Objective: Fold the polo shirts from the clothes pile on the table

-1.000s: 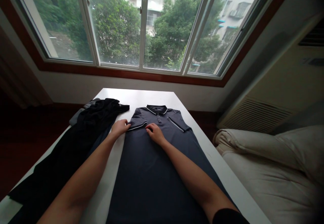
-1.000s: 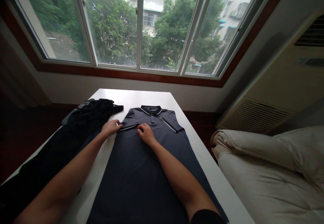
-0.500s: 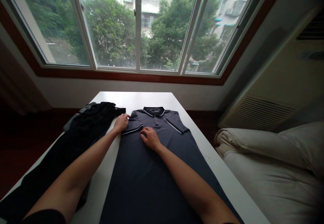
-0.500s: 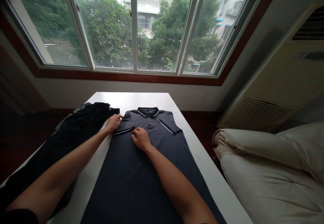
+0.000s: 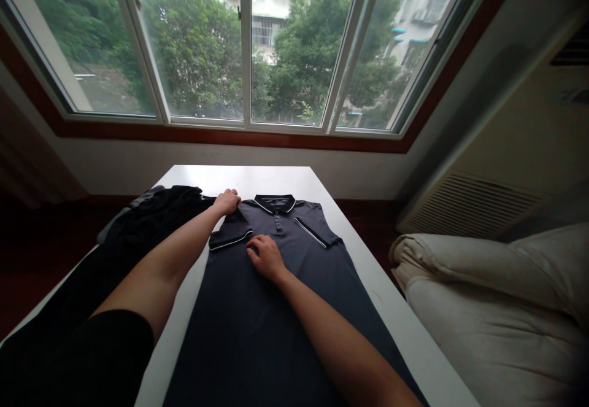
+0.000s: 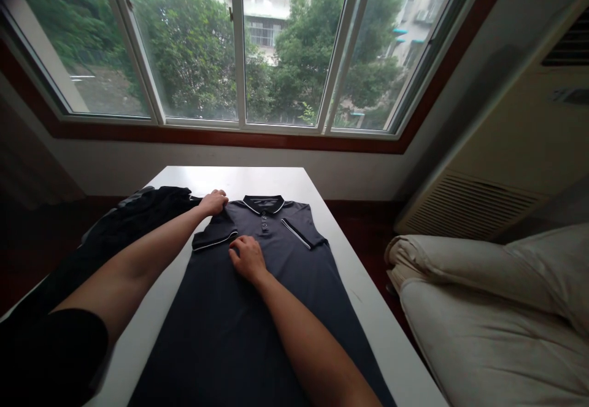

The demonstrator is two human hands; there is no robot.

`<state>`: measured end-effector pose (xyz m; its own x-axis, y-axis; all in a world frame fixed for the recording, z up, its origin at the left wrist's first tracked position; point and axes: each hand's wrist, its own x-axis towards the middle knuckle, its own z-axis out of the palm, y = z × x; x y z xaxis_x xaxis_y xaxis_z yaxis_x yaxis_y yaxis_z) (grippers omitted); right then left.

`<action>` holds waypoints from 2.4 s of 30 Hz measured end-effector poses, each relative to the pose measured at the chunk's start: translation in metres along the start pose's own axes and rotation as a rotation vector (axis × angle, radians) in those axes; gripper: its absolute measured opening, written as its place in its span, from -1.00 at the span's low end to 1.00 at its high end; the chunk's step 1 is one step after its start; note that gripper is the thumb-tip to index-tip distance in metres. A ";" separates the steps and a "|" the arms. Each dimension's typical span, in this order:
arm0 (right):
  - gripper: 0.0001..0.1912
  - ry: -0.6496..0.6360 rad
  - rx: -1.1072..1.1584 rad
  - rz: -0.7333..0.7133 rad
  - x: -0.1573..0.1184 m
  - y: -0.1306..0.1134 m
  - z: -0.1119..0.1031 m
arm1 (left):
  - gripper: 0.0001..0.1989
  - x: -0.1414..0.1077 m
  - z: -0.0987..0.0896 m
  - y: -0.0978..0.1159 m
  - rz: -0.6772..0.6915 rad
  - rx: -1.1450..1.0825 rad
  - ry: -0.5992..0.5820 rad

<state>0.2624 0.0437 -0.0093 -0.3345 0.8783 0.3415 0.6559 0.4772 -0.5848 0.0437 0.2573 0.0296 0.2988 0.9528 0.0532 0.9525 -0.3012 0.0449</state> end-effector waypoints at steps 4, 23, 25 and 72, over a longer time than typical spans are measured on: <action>-0.87 -0.005 0.003 0.008 0.000 0.000 -0.001 | -0.73 0.002 0.003 -0.005 -0.121 0.037 0.041; -0.87 -0.017 0.013 0.018 0.001 -0.001 -0.002 | -0.68 -0.061 0.007 -0.016 -0.322 -0.068 0.124; -0.87 -0.023 0.009 0.021 0.001 -0.001 -0.002 | -0.64 -0.076 0.010 -0.017 -0.373 -0.120 0.021; -0.86 -0.050 -0.042 -0.042 -0.004 -0.012 -0.007 | -0.60 -0.138 0.019 0.024 -0.421 -0.185 0.174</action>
<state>0.2604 0.0344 0.0010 -0.3948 0.8584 0.3275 0.6681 0.5129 -0.5391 0.0265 0.1194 0.0047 -0.1390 0.9777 0.1573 0.9572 0.0920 0.2743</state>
